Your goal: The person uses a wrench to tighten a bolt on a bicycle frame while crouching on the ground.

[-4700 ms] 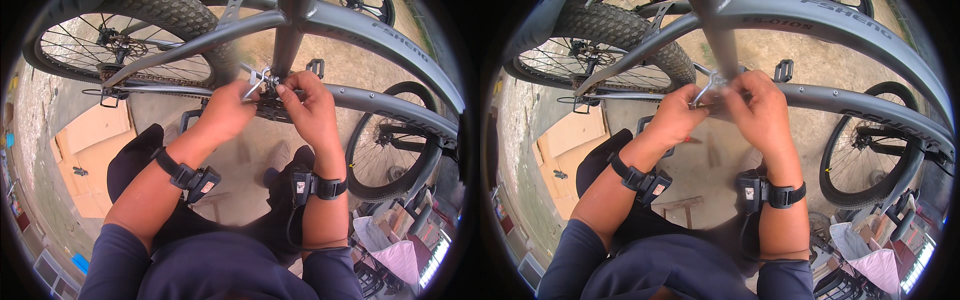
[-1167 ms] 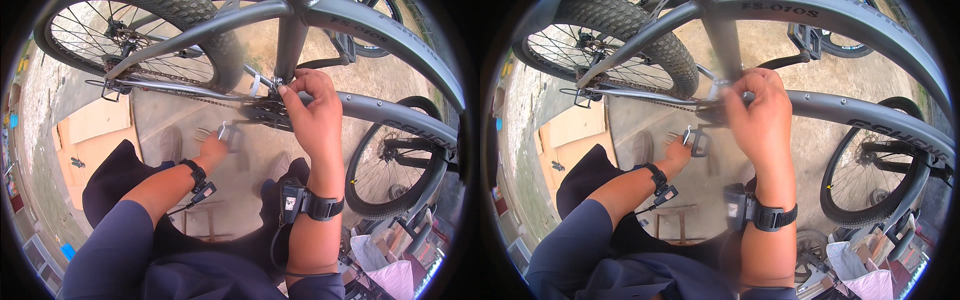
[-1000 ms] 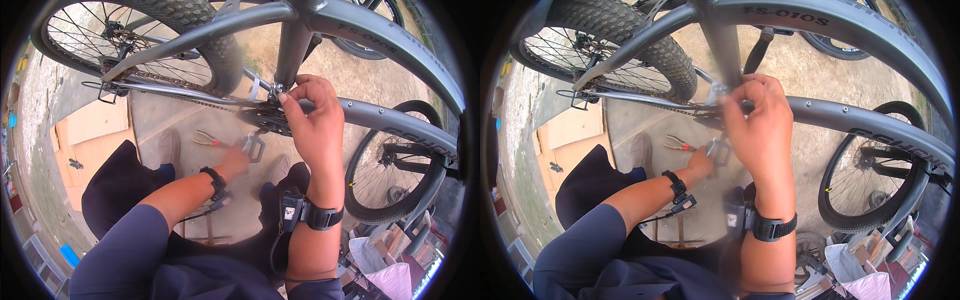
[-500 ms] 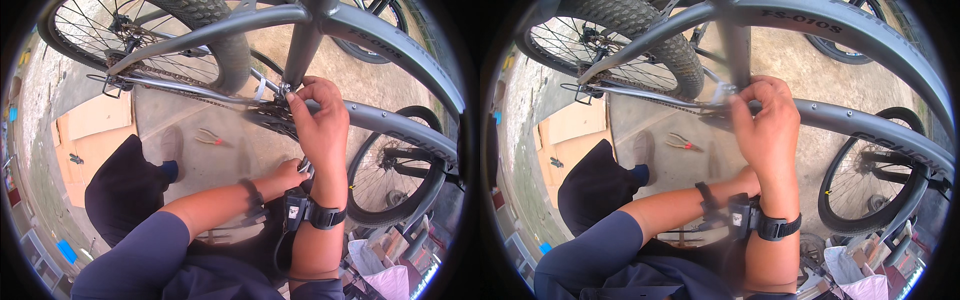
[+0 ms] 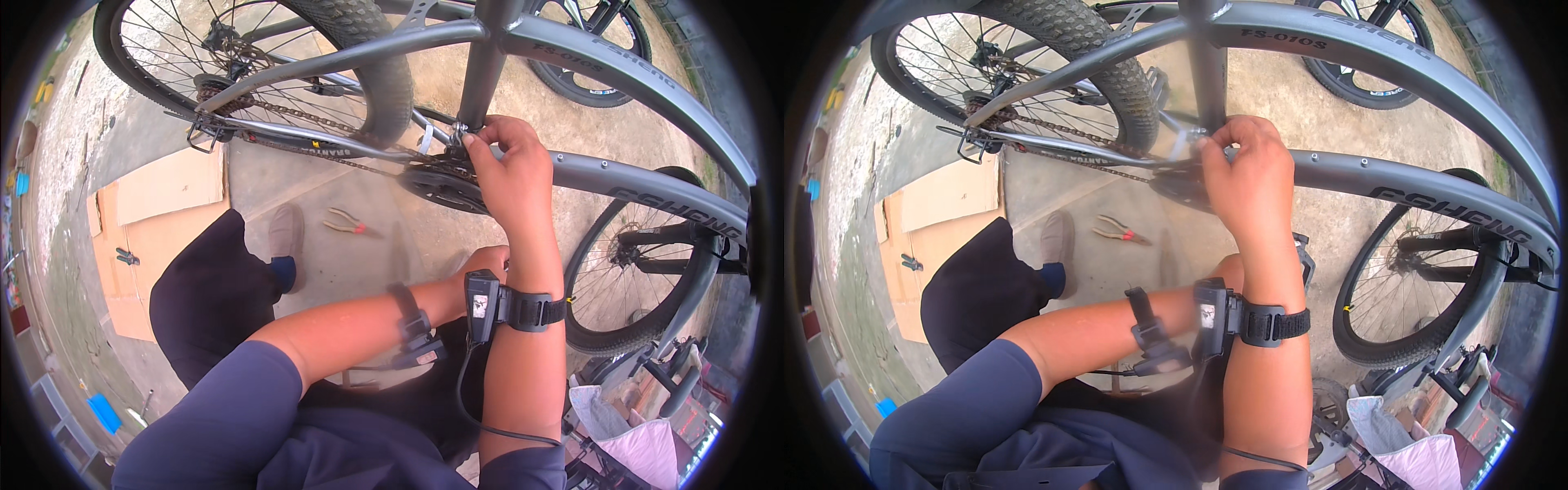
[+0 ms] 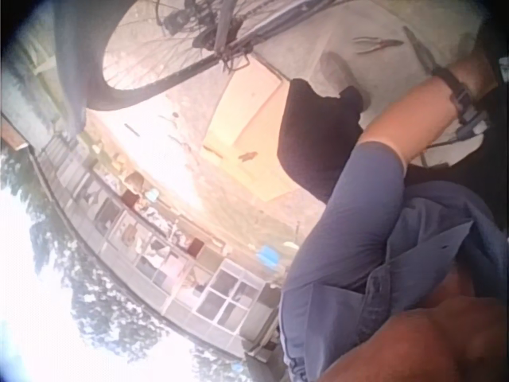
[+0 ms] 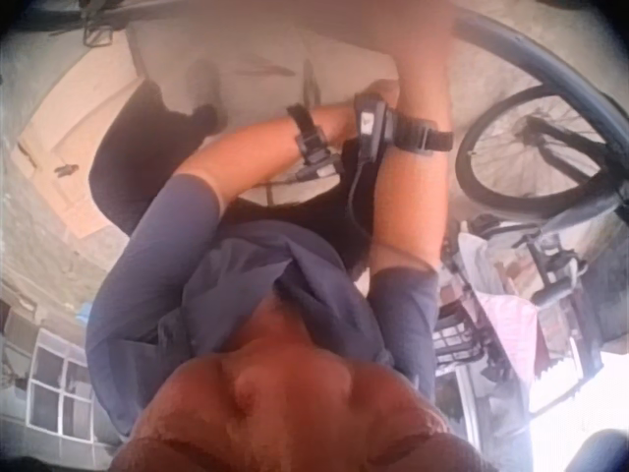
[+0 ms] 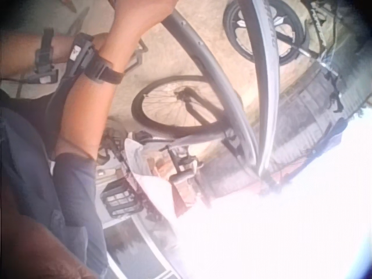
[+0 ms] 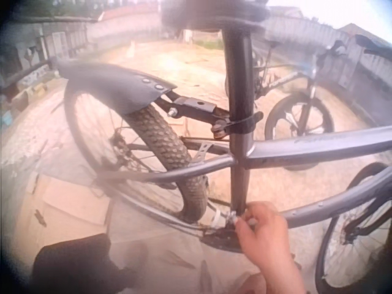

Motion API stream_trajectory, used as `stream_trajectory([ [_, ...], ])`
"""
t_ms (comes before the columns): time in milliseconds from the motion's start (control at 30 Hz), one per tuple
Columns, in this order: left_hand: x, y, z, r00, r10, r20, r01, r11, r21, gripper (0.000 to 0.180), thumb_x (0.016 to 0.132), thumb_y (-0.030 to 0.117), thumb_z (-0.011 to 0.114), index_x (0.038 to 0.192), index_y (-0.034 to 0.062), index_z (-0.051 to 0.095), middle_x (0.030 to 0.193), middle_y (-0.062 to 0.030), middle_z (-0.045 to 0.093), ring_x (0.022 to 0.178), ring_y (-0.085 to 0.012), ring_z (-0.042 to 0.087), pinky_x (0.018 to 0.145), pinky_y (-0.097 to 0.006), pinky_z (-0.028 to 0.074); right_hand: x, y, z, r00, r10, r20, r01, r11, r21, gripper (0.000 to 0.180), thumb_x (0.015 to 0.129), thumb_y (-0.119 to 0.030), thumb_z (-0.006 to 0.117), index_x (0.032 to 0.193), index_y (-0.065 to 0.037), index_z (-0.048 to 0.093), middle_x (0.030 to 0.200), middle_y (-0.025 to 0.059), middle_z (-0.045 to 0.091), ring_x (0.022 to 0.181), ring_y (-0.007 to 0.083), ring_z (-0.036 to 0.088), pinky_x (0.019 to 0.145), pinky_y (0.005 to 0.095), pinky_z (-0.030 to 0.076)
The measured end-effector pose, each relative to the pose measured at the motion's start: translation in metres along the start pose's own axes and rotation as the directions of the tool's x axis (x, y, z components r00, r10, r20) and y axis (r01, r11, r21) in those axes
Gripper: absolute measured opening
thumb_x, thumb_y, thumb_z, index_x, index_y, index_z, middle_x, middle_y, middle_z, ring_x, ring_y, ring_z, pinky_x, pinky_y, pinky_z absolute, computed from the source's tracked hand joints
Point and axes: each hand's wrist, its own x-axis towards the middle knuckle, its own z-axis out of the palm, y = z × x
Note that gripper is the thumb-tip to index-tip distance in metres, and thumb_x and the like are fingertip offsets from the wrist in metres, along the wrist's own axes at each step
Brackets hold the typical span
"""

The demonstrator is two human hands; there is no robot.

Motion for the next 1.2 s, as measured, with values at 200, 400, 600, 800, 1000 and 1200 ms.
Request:
stream_trajectory([
  [200,-0.006,0.015,0.008,0.999,-0.025,0.044,0.036,0.958,-0.286,0.014,0.092,0.007,0.061,0.103,0.0021,0.067,0.093,-0.0045,0.070,0.084,-0.0126,0.068,0.074,-0.029,0.056,0.004,-0.008,-0.005,0.988,0.137,0.069,-0.132,0.988,-0.080,0.022,0.084,-0.020,0.074,0.088,0.001,0.069,0.102,0.0159,0.069,0.088,0.0288,0.065,0.081,0.0368,0.050],
  [400,0.008,-0.003,0.006,0.993,-0.062,-0.102,0.016,0.915,-0.404,0.014,0.094,0.008,0.055,0.088,0.0033,0.067,0.079,-0.0028,0.067,0.066,-0.0108,0.064,0.059,-0.027,0.052,0.011,-0.003,-0.005,0.983,0.155,0.093,-0.144,0.982,-0.120,0.022,0.083,-0.021,0.075,0.087,0.001,0.070,0.086,0.0149,0.067,0.083,0.0258,0.066,0.075,0.0371,0.049],
  [600,-0.020,0.034,0.007,0.982,0.050,-0.183,-0.029,0.993,0.117,0.012,0.091,0.006,0.061,0.095,-0.0020,0.068,0.085,-0.0068,0.070,0.074,-0.0120,0.065,0.063,-0.029,0.052,0.015,-0.005,-0.008,0.991,0.087,0.103,-0.064,0.975,-0.212,0.027,0.084,-0.026,0.073,0.088,0.000,0.071,0.084,0.0164,0.071,0.080,0.0326,0.068,0.076,0.0405,0.052],
  [800,-0.040,0.059,0.004,0.980,0.002,-0.197,0.037,0.980,0.193,0.021,0.092,0.004,0.061,0.111,-0.0038,0.065,0.095,-0.0062,0.068,0.080,-0.0099,0.064,0.068,-0.027,0.054,0.019,-0.017,-0.014,0.967,0.179,0.179,-0.137,0.965,-0.225,0.022,0.083,-0.025,0.073,0.084,-0.003,0.071,0.088,0.0199,0.070,0.086,0.0370,0.067,0.081,0.0437,0.052],
  [1000,-0.054,0.075,0.007,0.965,0.076,-0.250,0.014,0.940,0.341,0.018,0.093,0.004,0.060,0.109,-0.0045,0.064,0.092,-0.0054,0.066,0.079,-0.0106,0.062,0.065,-0.029,0.051,0.022,-0.015,-0.012,0.968,0.167,0.189,-0.122,0.967,-0.225,0.024,0.083,-0.023,0.074,0.086,0.000,0.071,0.073,0.0135,0.069,0.068,0.0260,0.065,0.068,0.0377,0.051],
  [1200,-0.066,0.094,0.015,0.957,0.047,-0.285,0.050,0.945,0.322,0.021,0.092,0.004,0.062,0.112,-0.0033,0.064,0.089,-0.0053,0.066,0.078,-0.0106,0.060,0.064,-0.029,0.049,0.026,-0.021,-0.013,0.959,0.175,0.224,-0.102,0.947,-0.304,0.022,0.082,-0.023,0.074,0.083,-0.001,0.070,0.073,0.0126,0.069,0.068,0.0267,0.066,0.069,0.0384,0.051],
])
